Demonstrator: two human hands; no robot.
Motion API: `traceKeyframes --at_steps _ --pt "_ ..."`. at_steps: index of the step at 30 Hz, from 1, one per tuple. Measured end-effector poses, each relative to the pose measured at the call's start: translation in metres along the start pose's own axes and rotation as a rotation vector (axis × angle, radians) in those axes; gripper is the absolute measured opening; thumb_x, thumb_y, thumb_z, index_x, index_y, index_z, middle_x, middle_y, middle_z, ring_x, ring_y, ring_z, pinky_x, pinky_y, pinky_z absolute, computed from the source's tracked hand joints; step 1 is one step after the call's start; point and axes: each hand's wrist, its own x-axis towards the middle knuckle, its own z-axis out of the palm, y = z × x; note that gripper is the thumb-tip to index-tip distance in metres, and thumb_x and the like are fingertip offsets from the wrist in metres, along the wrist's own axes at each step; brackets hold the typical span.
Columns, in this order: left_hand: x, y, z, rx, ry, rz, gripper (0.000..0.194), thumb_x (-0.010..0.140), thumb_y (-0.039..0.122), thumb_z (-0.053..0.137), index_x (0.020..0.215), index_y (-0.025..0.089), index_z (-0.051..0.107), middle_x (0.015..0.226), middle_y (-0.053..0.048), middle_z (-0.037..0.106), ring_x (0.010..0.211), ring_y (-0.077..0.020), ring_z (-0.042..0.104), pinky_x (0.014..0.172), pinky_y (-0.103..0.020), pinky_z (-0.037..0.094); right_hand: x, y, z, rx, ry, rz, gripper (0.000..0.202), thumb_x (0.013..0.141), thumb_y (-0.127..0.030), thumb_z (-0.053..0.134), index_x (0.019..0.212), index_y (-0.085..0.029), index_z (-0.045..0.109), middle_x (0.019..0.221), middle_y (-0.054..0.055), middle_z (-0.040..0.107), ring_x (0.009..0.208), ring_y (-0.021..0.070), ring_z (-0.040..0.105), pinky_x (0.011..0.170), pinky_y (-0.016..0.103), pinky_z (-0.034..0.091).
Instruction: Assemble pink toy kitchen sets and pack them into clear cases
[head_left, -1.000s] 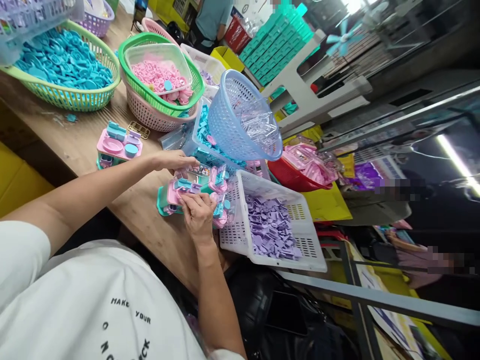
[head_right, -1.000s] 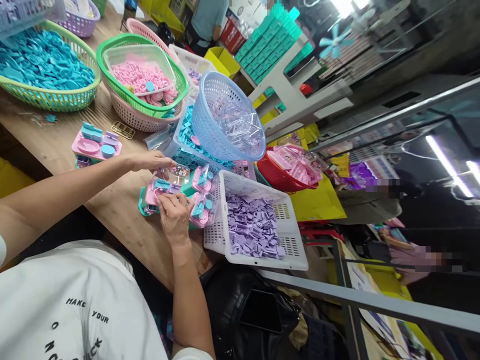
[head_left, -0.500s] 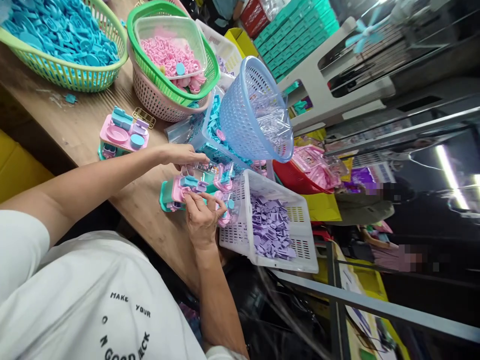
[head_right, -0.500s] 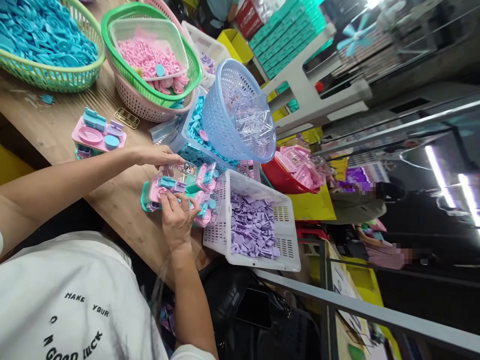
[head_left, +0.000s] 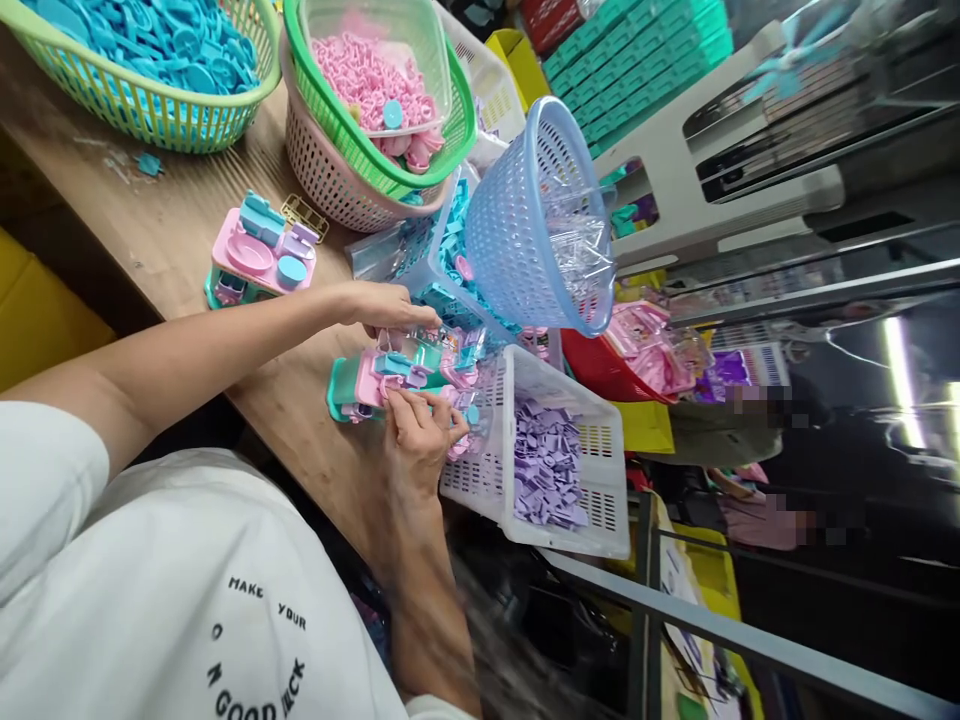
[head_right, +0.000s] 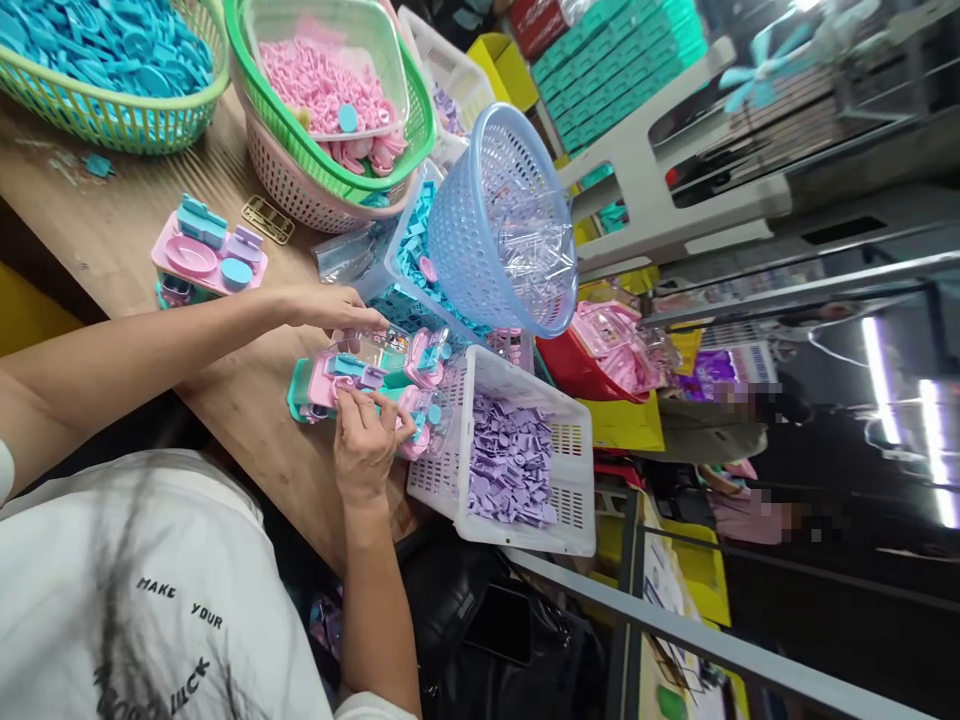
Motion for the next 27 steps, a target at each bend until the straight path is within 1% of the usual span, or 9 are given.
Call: traceKeyframes --at_steps 4,7,11,14,17,20,23,25,27 --pt "0.0 0.001 0.001 -0.018 -0.019 -0.021 0.066 0.077 0.068 0.058 0.108 0.012 0.076 0.086 -0.011 0.073 0.088 -0.0276 0.065 0.075 -0.033 0.047 0.003 -0.002 -0.007 -0.02 -0.113 -0.051 0.026 0.1 -0.014 0.055 0.118 -0.023 0.072 0.11 0.006 0.079 0.106 0.0254 0.062 0.1 0.044 0.028" --pt "-0.002 0.003 0.0 -0.012 -0.027 -0.025 0.066 0.078 0.066 0.058 0.112 0.012 0.075 0.09 -0.011 0.074 0.091 -0.0286 0.066 0.078 -0.034 0.047 0.009 0.001 -0.011 -0.017 -0.199 -0.093 0.026 0.097 -0.009 0.058 0.116 -0.021 0.072 0.11 0.007 0.078 0.107 0.0249 0.061 0.1 0.043 0.028" --pt "-0.004 0.006 0.0 0.025 -0.031 -0.029 0.064 0.082 0.063 0.054 0.113 0.011 0.073 0.091 -0.012 0.075 0.088 -0.0272 0.067 0.076 -0.033 0.048 0.016 0.005 -0.012 -0.027 -0.168 -0.133 0.015 0.099 -0.015 0.061 0.105 -0.021 0.074 0.099 0.004 0.08 0.099 0.0222 0.062 0.097 0.04 0.029" --pt "-0.006 0.007 -0.001 0.059 -0.053 -0.017 0.062 0.084 0.063 0.05 0.112 0.011 0.073 0.095 -0.012 0.076 0.088 -0.0243 0.067 0.073 -0.029 0.047 0.016 0.003 -0.015 -0.074 -0.184 -0.164 0.018 0.098 -0.012 0.061 0.109 -0.02 0.073 0.103 0.004 0.08 0.102 0.0225 0.062 0.1 0.041 0.029" --pt "-0.009 0.009 -0.003 0.121 -0.073 -0.007 0.065 0.085 0.065 0.049 0.112 0.011 0.073 0.102 -0.012 0.076 0.09 -0.023 0.067 0.074 -0.028 0.047 0.015 -0.004 -0.016 -0.111 -0.27 -0.135 0.025 0.097 -0.009 0.057 0.115 -0.02 0.071 0.112 0.006 0.079 0.108 0.0239 0.062 0.103 0.043 0.029" --pt "-0.013 0.012 -0.003 0.235 -0.042 0.008 0.066 0.088 0.066 0.045 0.106 0.011 0.076 0.1 -0.011 0.076 0.087 -0.0227 0.066 0.076 -0.029 0.047 0.01 -0.011 -0.011 -0.093 -0.264 -0.051 0.025 0.101 -0.013 0.051 0.113 -0.021 0.071 0.113 0.006 0.078 0.109 0.0226 0.064 0.104 0.043 0.032" --pt "-0.019 0.011 0.004 0.373 0.001 0.13 0.062 0.087 0.062 0.051 0.113 0.011 0.074 0.104 -0.011 0.076 0.09 -0.0231 0.067 0.081 -0.03 0.049 -0.002 -0.018 0.0 -0.093 -0.213 0.01 0.03 0.105 -0.021 0.046 0.126 -0.018 0.067 0.125 0.012 0.074 0.119 0.0256 0.062 0.106 0.046 0.037" --pt "-0.025 0.006 0.012 0.421 0.056 0.259 0.059 0.087 0.055 0.058 0.126 0.012 0.069 0.116 -0.012 0.074 0.097 -0.0226 0.068 0.086 -0.029 0.05 -0.013 -0.023 0.007 -0.101 -0.187 0.014 0.04 0.106 -0.027 0.045 0.142 -0.013 0.056 0.137 0.019 0.066 0.128 0.0301 0.057 0.107 0.05 0.04" --pt "-0.03 -0.005 0.021 0.428 0.156 0.392 0.056 0.089 0.047 0.059 0.132 0.012 0.065 0.125 -0.013 0.07 0.105 -0.0221 0.067 0.093 -0.029 0.05 -0.023 -0.026 0.01 -0.088 -0.114 0.005 0.05 0.105 -0.029 0.047 0.153 -0.013 0.043 0.142 0.022 0.061 0.132 0.0322 0.055 0.108 0.052 0.043"
